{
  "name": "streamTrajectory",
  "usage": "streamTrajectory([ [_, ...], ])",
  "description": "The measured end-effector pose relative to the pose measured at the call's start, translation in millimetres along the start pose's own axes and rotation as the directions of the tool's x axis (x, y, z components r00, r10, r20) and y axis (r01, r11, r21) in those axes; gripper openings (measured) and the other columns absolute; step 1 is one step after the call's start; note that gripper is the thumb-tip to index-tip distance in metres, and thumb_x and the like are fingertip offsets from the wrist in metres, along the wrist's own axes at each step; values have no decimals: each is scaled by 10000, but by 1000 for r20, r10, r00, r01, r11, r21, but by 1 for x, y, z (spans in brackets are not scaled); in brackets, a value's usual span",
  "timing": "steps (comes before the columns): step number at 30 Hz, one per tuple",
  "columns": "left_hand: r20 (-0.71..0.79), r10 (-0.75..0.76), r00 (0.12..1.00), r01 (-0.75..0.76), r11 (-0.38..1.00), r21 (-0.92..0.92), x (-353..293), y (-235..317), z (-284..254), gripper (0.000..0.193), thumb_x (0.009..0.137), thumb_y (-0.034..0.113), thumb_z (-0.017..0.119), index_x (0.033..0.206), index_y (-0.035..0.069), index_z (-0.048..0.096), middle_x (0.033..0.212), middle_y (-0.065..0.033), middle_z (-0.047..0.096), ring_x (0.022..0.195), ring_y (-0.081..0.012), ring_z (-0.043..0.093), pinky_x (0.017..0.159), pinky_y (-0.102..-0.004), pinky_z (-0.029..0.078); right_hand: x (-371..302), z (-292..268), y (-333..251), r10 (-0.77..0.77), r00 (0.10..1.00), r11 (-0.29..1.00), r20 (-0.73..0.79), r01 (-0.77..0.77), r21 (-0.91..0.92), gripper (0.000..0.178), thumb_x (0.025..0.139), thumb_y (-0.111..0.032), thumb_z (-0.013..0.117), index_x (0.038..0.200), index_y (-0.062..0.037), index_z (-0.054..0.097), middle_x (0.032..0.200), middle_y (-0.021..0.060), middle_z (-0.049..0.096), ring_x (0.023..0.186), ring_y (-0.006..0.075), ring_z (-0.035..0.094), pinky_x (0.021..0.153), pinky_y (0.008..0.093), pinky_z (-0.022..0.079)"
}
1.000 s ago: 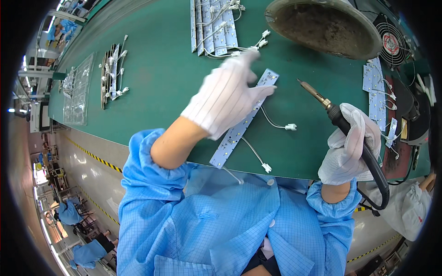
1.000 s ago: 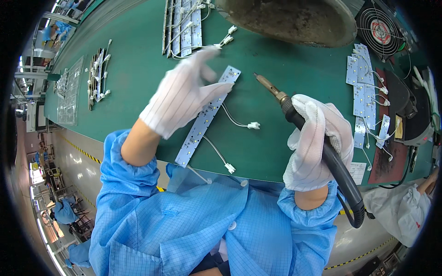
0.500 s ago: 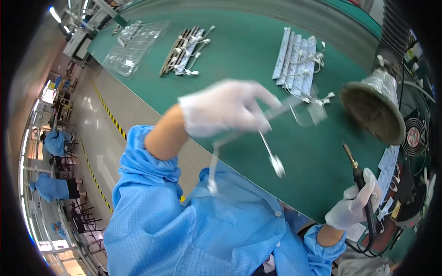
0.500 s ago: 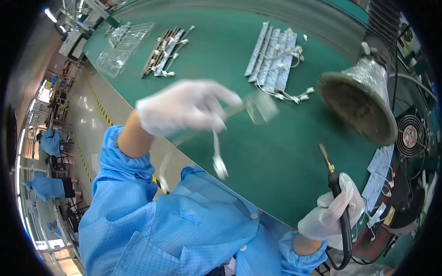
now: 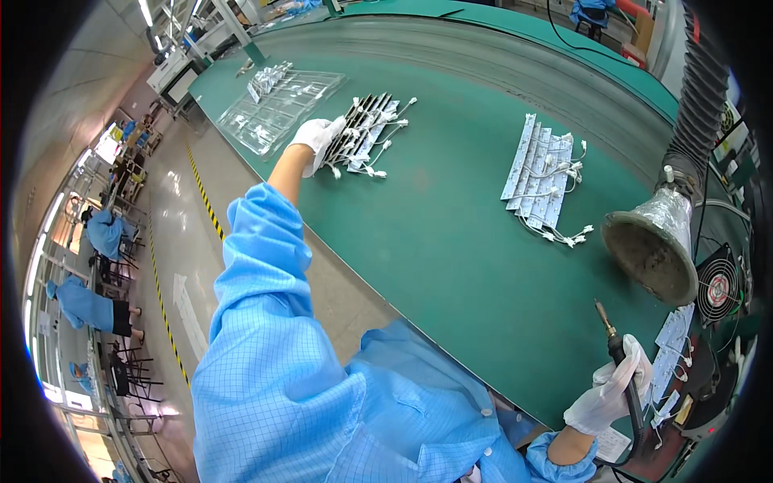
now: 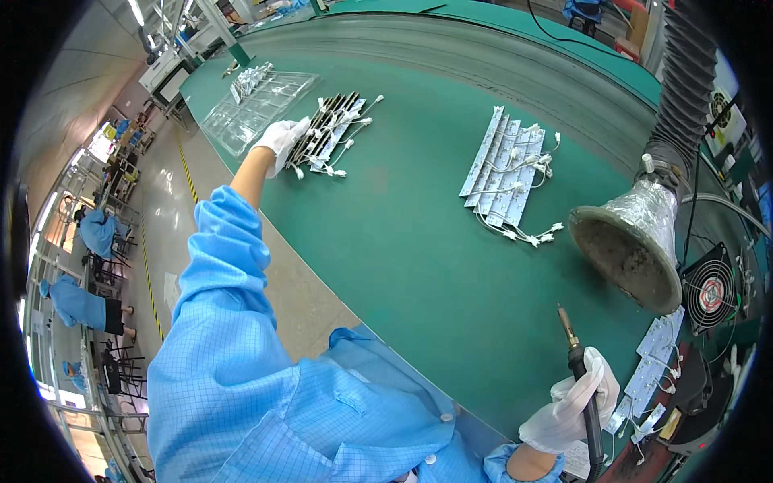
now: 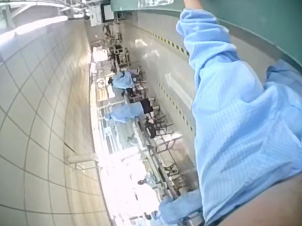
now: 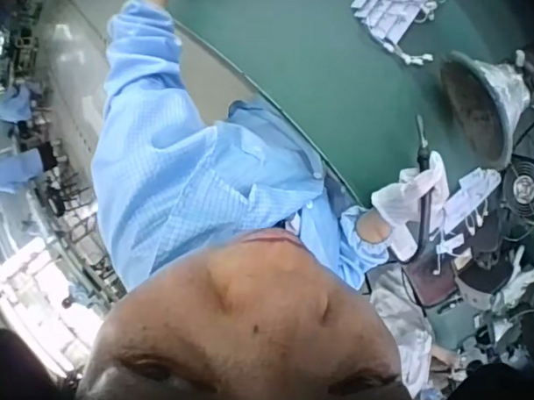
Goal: Soldering wire connections onto small LED circuit board strips at a manual assembly station.
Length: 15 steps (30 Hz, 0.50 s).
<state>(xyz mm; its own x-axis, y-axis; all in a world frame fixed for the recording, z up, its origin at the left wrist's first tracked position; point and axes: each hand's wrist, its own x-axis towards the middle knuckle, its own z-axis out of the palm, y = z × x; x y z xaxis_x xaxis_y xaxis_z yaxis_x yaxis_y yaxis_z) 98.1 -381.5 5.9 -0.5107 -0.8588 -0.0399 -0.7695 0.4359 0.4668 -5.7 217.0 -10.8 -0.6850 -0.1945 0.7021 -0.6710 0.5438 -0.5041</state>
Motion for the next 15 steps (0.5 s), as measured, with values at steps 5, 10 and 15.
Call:
streamTrajectory([
  [5, 289, 153, 945, -203, 967, 154, -43, 46, -10, 854, 707, 622, 652, 1181, -82, 553, 1167, -249, 593, 1092, -321, 582, 909, -355, 445, 1, 1, -16, 194, 979, 967, -66, -179, 183, 260, 940, -162, 487, 963, 68, 607, 811, 112, 631, 506, 59, 444, 469, 192, 359],
  [10, 69, 62, 996, -88, 871, 484, -53, 57, 27, 719, 774, 374, 617, 1241, -115, 371, 1178, -333, 511, 1096, -425, 543, 938, -409, 455, 0, -9, -19, 24, 1000, 990, 16, -26, 142, 200, 940, -97, 496, 1030, 70, 559, 987, 159, 612, 883, 241, 616, 796, 353, 524],
  [15, -35, 183, 983, -122, 774, 622, -60, 36, 40, 543, 829, 175, 504, 1269, -103, 351, 1150, -327, 518, 1065, -417, 556, 909, -432, 470, 3, -15, -16, -372, 920, 880, 124, 393, -266, 309, 906, -42, 553, 1194, 7, 453, 1015, 158, 600, 881, 280, 617, 770, 366, 534],
])
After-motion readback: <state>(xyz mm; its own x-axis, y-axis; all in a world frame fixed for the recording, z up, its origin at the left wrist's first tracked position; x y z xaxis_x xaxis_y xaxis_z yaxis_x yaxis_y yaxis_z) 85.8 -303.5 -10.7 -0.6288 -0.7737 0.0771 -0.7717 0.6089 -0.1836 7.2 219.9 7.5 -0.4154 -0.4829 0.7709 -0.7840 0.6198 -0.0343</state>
